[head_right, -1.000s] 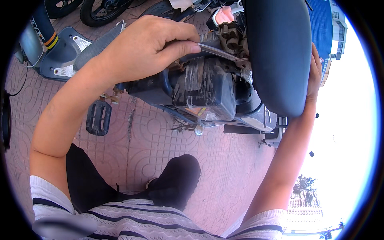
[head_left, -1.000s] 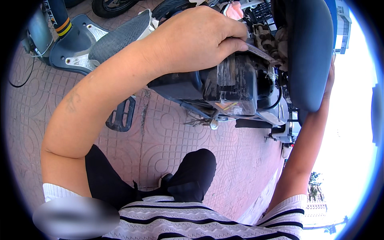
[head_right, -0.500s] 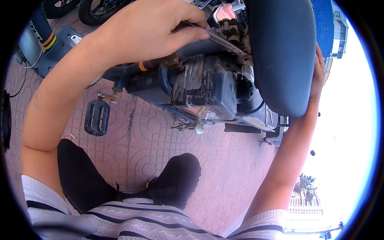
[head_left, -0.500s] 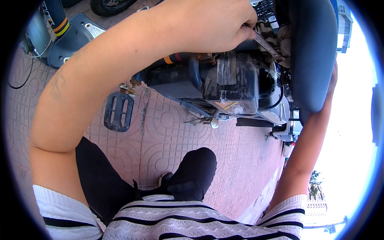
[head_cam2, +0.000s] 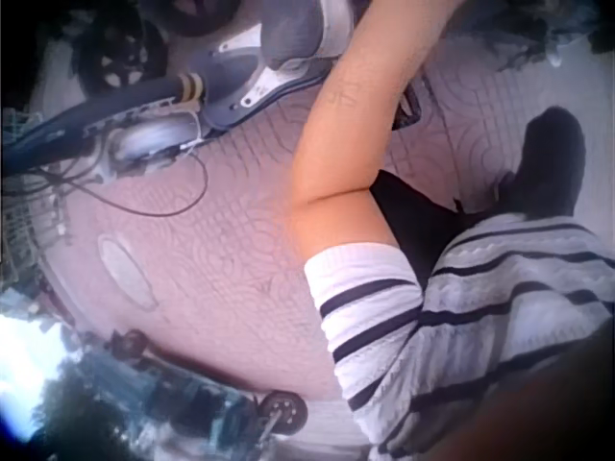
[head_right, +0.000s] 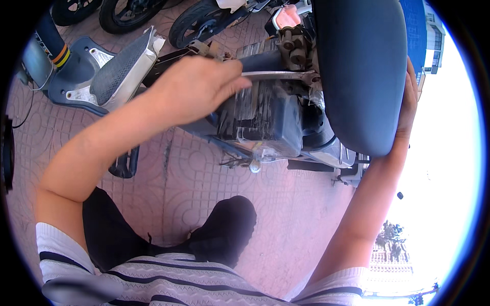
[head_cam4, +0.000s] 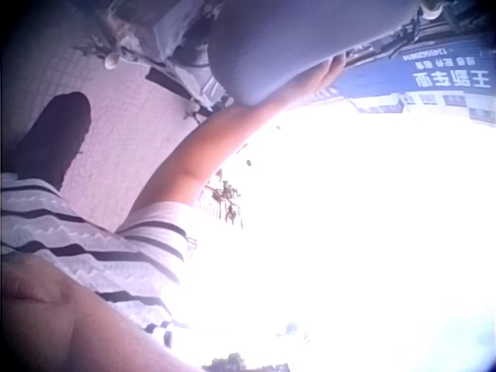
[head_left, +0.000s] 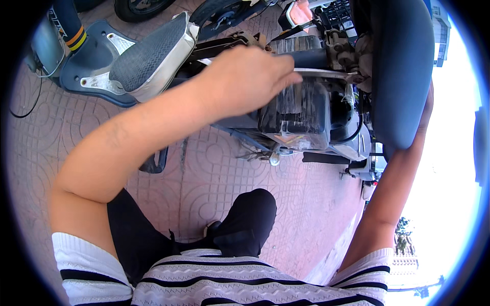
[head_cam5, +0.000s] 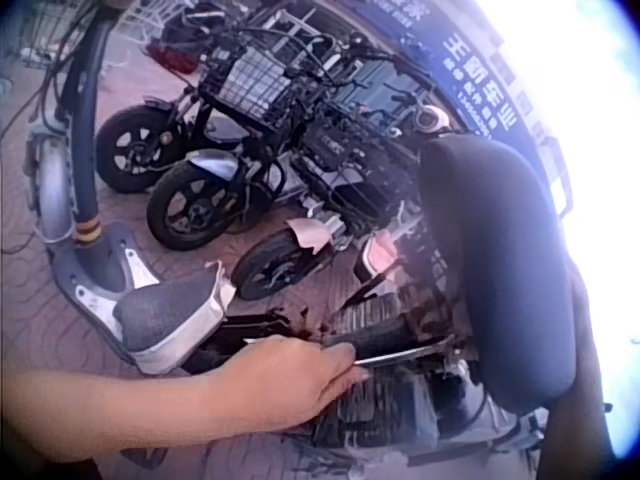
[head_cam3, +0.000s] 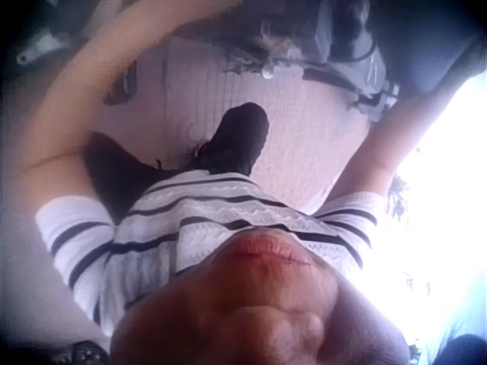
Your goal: The person kneels beside a scooter and uses a wrench to loosen and remove bolts from the seat. They lift the seat off, place it on the scooter's footrest, and continue using the wrench on the exposed frame area.
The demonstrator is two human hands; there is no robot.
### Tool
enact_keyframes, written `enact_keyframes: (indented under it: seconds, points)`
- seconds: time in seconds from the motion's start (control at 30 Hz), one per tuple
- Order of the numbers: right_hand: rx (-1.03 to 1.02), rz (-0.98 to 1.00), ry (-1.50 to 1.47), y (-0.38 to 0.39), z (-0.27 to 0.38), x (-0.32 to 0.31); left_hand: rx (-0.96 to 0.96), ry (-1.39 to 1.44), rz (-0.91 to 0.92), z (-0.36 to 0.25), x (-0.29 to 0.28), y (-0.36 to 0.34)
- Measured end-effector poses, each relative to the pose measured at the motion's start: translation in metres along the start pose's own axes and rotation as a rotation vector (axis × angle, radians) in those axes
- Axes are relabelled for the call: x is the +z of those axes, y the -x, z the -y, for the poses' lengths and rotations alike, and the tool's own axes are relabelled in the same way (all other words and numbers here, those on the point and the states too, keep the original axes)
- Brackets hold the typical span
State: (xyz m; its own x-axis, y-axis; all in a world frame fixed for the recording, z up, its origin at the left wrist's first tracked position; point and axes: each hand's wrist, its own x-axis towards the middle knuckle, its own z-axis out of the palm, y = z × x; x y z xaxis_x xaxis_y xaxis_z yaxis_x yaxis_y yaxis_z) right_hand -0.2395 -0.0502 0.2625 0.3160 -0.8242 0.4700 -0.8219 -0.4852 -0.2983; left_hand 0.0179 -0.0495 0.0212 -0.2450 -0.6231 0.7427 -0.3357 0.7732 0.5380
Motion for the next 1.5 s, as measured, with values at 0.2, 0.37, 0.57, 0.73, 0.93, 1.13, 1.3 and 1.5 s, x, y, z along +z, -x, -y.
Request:
enact_keyframes:
  seconds: [0.2,0.37,0.57,0.73,0.93,1.13,1.3,1.5]
  points:
    - [0.033,-0.004,0.011,0.003,0.004,-0.003,-0.139,0.092,0.181,-0.051,0.014,0.023]
    - [0.035,-0.004,-0.021,0.0,-0.004,0.0,-0.208,0.075,0.194,-0.058,0.017,0.025]
    - [0.038,-0.015,-0.018,-0.001,-0.004,-0.003,-0.269,0.267,0.271,-0.091,0.011,0.031]
    - [0.047,-0.035,-0.034,0.004,-0.003,-0.008,-0.401,0.388,0.237,-0.105,0.02,0.033]
    - [0.012,-0.108,0.019,0.007,-0.012,-0.016,-0.546,0.733,0.2,-0.137,0.045,0.032]
    - [0.121,-0.024,-0.093,0.002,0.013,-0.007,-0.738,1.461,0.139,-0.169,0.063,0.019]
    - [0.115,-0.011,-0.078,0.004,0.025,-0.004,-0.702,1.719,0.091,-0.179,0.087,0.014]
    - [0.137,0.029,-0.228,0.005,0.022,0.002,-0.57,2.034,0.007,-0.187,0.131,-0.017]
